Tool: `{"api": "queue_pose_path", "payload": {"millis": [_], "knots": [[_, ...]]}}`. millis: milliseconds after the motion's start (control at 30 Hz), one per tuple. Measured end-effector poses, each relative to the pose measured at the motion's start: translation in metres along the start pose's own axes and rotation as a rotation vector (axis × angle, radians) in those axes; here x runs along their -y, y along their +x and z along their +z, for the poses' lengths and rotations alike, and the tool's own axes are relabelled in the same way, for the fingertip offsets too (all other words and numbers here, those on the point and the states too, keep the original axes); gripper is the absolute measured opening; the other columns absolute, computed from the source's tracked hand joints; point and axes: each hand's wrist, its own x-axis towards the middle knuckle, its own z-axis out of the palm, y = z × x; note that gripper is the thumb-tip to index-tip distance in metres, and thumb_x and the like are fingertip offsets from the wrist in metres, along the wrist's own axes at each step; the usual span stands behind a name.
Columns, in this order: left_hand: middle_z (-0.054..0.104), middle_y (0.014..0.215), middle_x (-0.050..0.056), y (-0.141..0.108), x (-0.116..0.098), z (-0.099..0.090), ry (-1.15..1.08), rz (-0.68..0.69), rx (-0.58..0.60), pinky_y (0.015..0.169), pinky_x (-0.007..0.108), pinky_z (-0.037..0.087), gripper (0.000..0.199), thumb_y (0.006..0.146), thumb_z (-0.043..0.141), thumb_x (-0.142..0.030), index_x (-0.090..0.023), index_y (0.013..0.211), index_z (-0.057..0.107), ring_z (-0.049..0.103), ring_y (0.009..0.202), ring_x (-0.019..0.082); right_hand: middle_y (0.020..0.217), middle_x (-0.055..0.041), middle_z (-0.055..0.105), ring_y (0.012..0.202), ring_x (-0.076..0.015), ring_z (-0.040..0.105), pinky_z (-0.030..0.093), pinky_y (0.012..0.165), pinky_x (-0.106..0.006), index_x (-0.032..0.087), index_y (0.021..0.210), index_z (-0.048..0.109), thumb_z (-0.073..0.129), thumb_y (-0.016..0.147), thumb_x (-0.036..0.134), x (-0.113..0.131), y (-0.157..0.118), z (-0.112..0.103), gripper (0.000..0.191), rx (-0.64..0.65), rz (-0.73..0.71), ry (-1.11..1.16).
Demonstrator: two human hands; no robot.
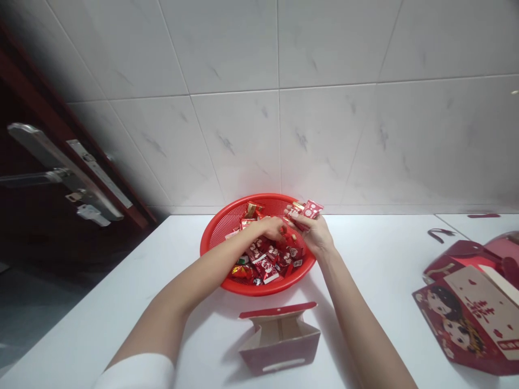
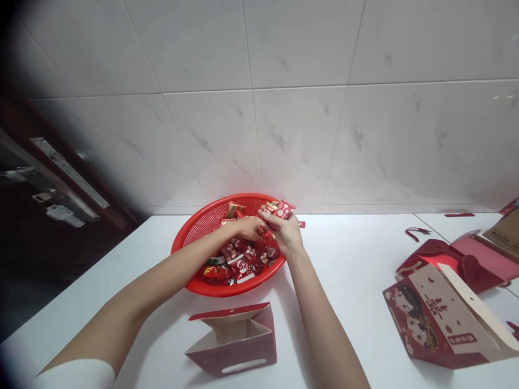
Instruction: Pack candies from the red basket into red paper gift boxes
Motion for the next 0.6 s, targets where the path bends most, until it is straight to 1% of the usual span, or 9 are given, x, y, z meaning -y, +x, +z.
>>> {"api": "queue_pose_path", "payload": {"millis": [67,133,200,267,367,433,467,533,600], "knots": [[0.078,0.109,0.004,0.001,-0.001,0.002,-0.039,-0.007,-0.002,0.089,0.034,0.052,0.031,0.073,0.075,-0.033,-0.028,0.103,0.075,0.070,0.100,0.028,0.087,-0.0052,0.081,0.078,-0.0207,0.076,0.061,0.058,-0.024,0.019,0.083,0.072,0.085,0.051,0.007,0.000,-0.001,0.000,0.037,0.021,-0.011,-0.004],[0.078,0.100,0.005,0.004,-0.002,0.006,-0.101,-0.026,-0.037,0.089,0.036,0.052,0.023,0.072,0.074,-0.028,-0.025,0.094,0.076,0.070,0.096,0.029,0.086,-0.0049,0.081,0.074,-0.0199,0.075,0.060,0.056,-0.023,0.019,0.083,0.073,0.087,0.051,0.010,0.000,-0.001,0.000,0.036,0.046,-0.025,-0.020],[0.078,0.092,0.006,0.006,0.000,0.008,-0.168,-0.045,-0.076,0.085,0.035,0.052,0.013,0.073,0.070,-0.024,-0.022,0.086,0.075,0.070,0.091,0.028,0.083,-0.0052,0.080,0.068,-0.0186,0.074,0.057,0.051,-0.021,0.018,0.082,0.074,0.089,0.053,0.015,0.000,-0.002,0.000,0.033,0.069,-0.026,-0.042],[0.077,0.087,0.007,0.005,0.006,0.005,-0.225,-0.046,-0.103,0.079,0.031,0.052,0.011,0.077,0.065,-0.023,-0.019,0.083,0.074,0.069,0.085,0.025,0.082,-0.0062,0.080,0.066,-0.0178,0.073,0.055,0.048,-0.019,0.016,0.081,0.075,0.090,0.056,0.020,0.001,-0.002,0.000,0.029,0.106,-0.023,-0.062],[0.075,0.084,0.006,-0.005,0.016,-0.010,-0.318,-0.030,-0.139,0.070,0.028,0.051,0.020,0.084,0.056,-0.026,-0.016,0.087,0.073,0.068,0.078,0.022,0.087,-0.0075,0.080,0.068,-0.0177,0.073,0.054,0.047,-0.019,0.015,0.084,0.076,0.089,0.060,0.025,0.000,-0.002,0.001,0.029,0.159,-0.030,-0.076],[0.075,0.088,0.006,-0.015,0.021,-0.025,-0.474,0.016,-0.192,0.070,0.027,0.051,0.026,0.087,0.055,-0.033,-0.015,0.091,0.073,0.068,0.080,0.021,0.086,-0.0066,0.080,0.068,-0.0173,0.073,0.056,0.047,-0.020,0.015,0.084,0.077,0.090,0.059,0.025,-0.001,-0.001,0.000,0.030,0.139,-0.033,-0.064],[0.075,0.090,0.006,-0.021,0.023,-0.033,-0.600,0.055,-0.223,0.070,0.027,0.051,0.028,0.086,0.059,-0.039,-0.015,0.092,0.073,0.068,0.082,0.021,0.083,-0.0056,0.079,0.067,-0.0169,0.072,0.056,0.049,-0.020,0.016,0.083,0.077,0.091,0.057,0.023,-0.002,0.000,0.000,0.031,0.109,-0.033,-0.049],[0.075,0.090,0.007,-0.029,0.024,-0.047,-0.869,0.126,-0.265,0.072,0.028,0.051,0.033,0.080,0.069,-0.045,-0.015,0.092,0.074,0.067,0.080,0.021,0.077,-0.0031,0.078,0.066,-0.0158,0.071,0.058,0.051,-0.021,0.016,0.079,0.076,0.093,0.052,0.021,-0.003,0.002,-0.001,0.032,0.043,-0.035,-0.014],[0.075,0.086,0.007,-0.035,0.025,-0.055,-1.068,0.161,-0.279,0.072,0.029,0.051,0.037,0.073,0.078,-0.046,-0.013,0.089,0.075,0.066,0.076,0.019,0.074,-0.0011,0.077,0.066,-0.0152,0.070,0.059,0.053,-0.021,0.017,0.076,0.075,0.094,0.048,0.020,-0.004,0.003,-0.001,0.033,0.006,-0.037,0.010]]}}
